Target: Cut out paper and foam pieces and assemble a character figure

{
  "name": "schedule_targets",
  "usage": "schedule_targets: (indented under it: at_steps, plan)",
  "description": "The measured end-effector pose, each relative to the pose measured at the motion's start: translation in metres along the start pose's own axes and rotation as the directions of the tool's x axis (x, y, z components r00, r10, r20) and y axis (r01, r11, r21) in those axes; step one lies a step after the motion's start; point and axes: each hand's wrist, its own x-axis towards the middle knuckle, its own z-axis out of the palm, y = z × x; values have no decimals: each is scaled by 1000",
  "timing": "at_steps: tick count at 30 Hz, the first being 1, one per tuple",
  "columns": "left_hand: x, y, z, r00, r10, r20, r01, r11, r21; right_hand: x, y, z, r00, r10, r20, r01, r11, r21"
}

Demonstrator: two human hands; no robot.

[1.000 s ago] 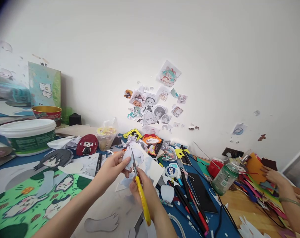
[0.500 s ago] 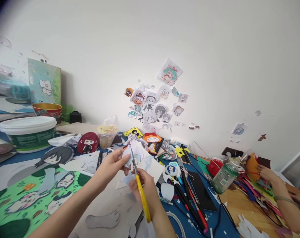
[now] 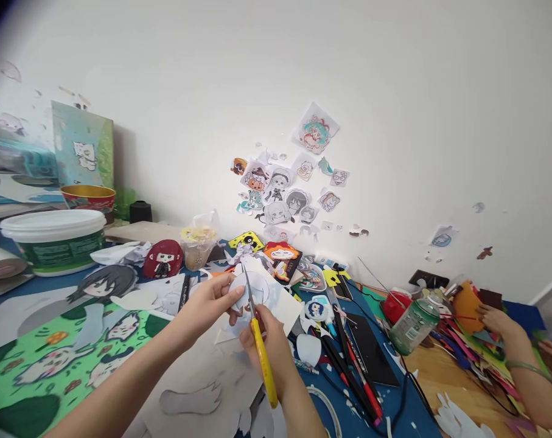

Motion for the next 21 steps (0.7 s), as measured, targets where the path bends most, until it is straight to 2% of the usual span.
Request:
schedule_targets:
  at_steps: [3, 10, 15, 21]
  plan:
    - [-1, 1, 0, 1000, -5, 13, 5, 1000, 28, 0, -1, 0, 999, 43, 21, -44, 999, 20]
    - [-1, 1, 0, 999, -22, 38, 22, 1000, -12, 0, -5, 1, 1000, 8, 27, -9, 999, 46]
    - [-1, -3, 1, 998, -27, 53, 26, 999, 29, 0, -2, 3, 997, 73, 22, -75, 993, 94]
    - [1, -10, 0, 999, -11, 51, 11, 1000, 3, 0, -1, 1, 1000, -6, 4, 6, 1000, 18]
